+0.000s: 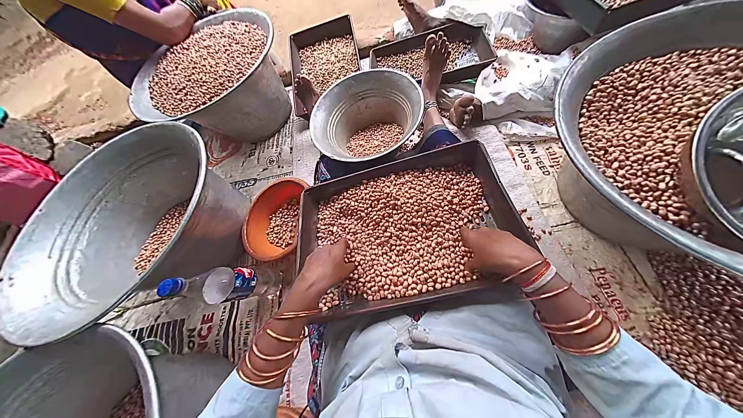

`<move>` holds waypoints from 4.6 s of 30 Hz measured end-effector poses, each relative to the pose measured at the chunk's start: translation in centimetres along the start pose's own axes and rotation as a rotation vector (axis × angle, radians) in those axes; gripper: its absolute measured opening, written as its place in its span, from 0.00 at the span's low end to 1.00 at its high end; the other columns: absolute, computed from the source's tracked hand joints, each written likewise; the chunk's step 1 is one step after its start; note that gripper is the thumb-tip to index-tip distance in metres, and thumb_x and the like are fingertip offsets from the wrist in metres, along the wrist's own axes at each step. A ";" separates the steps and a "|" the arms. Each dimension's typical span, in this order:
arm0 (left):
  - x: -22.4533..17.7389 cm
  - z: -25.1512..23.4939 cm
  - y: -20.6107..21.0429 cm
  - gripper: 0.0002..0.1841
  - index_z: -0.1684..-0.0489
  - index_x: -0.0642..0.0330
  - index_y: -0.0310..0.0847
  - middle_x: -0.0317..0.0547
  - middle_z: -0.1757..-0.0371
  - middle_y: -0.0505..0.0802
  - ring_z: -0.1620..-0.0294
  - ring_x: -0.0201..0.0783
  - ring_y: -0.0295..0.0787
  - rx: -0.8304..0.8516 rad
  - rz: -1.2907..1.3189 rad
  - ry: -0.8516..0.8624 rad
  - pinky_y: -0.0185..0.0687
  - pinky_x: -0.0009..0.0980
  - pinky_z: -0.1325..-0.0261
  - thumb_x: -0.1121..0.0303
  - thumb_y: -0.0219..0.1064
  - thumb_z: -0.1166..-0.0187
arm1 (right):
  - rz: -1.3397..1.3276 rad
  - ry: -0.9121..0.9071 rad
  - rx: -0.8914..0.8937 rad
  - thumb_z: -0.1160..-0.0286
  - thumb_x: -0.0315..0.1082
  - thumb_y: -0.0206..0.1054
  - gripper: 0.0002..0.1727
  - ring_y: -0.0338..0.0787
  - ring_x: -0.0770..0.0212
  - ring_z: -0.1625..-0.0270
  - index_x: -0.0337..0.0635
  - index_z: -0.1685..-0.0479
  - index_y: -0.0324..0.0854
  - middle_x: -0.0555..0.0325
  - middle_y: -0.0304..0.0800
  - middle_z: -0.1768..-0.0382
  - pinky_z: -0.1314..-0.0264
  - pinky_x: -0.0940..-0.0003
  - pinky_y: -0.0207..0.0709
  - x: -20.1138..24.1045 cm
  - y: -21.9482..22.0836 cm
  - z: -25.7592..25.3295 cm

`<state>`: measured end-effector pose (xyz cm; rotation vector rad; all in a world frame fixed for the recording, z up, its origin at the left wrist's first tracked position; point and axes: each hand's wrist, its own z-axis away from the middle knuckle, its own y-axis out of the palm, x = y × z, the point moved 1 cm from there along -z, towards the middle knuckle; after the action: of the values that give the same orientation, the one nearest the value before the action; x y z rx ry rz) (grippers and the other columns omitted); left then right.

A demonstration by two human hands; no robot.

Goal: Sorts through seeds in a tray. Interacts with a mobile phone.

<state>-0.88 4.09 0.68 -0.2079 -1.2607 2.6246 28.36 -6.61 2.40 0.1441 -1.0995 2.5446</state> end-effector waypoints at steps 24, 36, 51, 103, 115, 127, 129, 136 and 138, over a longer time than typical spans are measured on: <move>0.5 2.7 -2.8 0.20 0.26 0.54 0.78 0.41 0.27 0.86 0.49 0.38 0.94 -0.397 1.073 0.386 0.93 0.38 0.49 0.78 0.60 0.14 | 0.328 -0.166 -0.757 0.27 0.26 0.69 0.05 0.91 0.34 0.57 0.35 0.69 0.88 0.39 0.91 0.62 0.62 0.37 0.78 -5.8 -6.6 -6.9; -4.2 1.7 -1.3 0.07 0.52 0.59 0.92 0.46 0.53 0.95 0.54 0.41 0.94 -0.691 0.464 0.524 0.91 0.43 0.46 0.76 0.70 0.20 | 0.333 -0.075 -0.700 0.26 0.25 0.68 0.07 0.90 0.31 0.53 0.31 0.69 0.87 0.35 0.89 0.59 0.58 0.36 0.78 -4.7 -5.7 -7.1; -3.0 0.0 -2.0 0.09 0.48 0.56 0.87 0.46 0.58 0.96 0.65 0.43 0.93 -0.673 0.576 0.404 0.89 0.46 0.59 0.73 0.74 0.22 | -0.402 -0.147 -0.768 0.23 0.43 0.70 0.11 0.89 0.47 0.62 0.47 0.56 0.90 0.51 0.92 0.65 0.59 0.36 0.74 -7.8 -5.8 -3.7; -4.4 -0.1 1.7 0.06 0.55 0.56 0.92 0.38 0.76 0.85 0.78 0.33 0.76 -0.504 0.559 0.497 0.74 0.33 0.70 0.68 0.75 0.23 | -0.278 -0.505 -0.567 0.27 0.35 0.77 0.04 0.90 0.52 0.66 0.46 0.59 0.92 0.54 0.91 0.71 0.62 0.47 0.81 3.0 2.7 -2.1; -2.9 2.3 4.5 0.10 0.49 0.57 0.94 0.53 0.52 0.96 0.48 0.53 0.94 -0.411 0.298 0.477 0.84 0.55 0.40 0.67 0.67 0.18 | -0.479 -0.478 -0.619 0.23 0.36 0.74 0.03 0.72 0.66 0.81 0.50 0.61 0.90 0.65 0.76 0.84 0.76 0.63 0.66 3.0 1.7 -0.9; -2.1 2.1 4.8 0.10 0.52 0.58 0.93 0.44 0.63 0.93 0.62 0.37 0.87 -0.306 0.421 0.425 0.82 0.38 0.50 0.64 0.70 0.20 | -0.028 -0.468 -0.510 0.20 0.36 0.68 0.09 0.93 0.41 0.56 0.44 0.53 0.91 0.45 0.92 0.59 0.58 0.43 0.81 6.0 4.9 -1.3; -1.3 2.0 4.7 0.07 0.55 0.57 0.90 0.28 0.71 0.86 0.72 0.19 0.75 -0.220 0.741 0.467 0.72 0.20 0.63 0.66 0.71 0.22 | -0.024 -0.433 -0.461 0.18 0.35 0.66 0.09 0.92 0.41 0.53 0.44 0.51 0.91 0.44 0.92 0.57 0.56 0.42 0.81 6.2 4.6 -1.0; -1.3 0.6 2.0 0.06 0.54 0.60 0.86 0.33 0.71 0.85 0.76 0.23 0.72 -0.108 0.939 0.418 0.69 0.22 0.69 0.71 0.63 0.15 | 0.044 -0.379 -0.377 0.18 0.32 0.63 0.10 0.92 0.40 0.50 0.40 0.50 0.90 0.43 0.92 0.55 0.52 0.42 0.80 6.9 4.4 -1.0; -1.1 0.3 0.0 0.07 0.50 0.56 0.89 0.41 0.73 0.86 0.78 0.33 0.73 -0.328 0.733 0.340 0.71 0.34 0.70 0.68 0.65 0.13 | 0.048 -0.387 -0.405 0.19 0.31 0.63 0.10 0.92 0.40 0.52 0.38 0.52 0.89 0.42 0.91 0.57 0.55 0.43 0.80 6.9 4.8 -0.9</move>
<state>0.12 3.59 0.92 -1.3352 -1.7071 2.6933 20.21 -7.05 0.13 0.5225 -1.7566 2.3285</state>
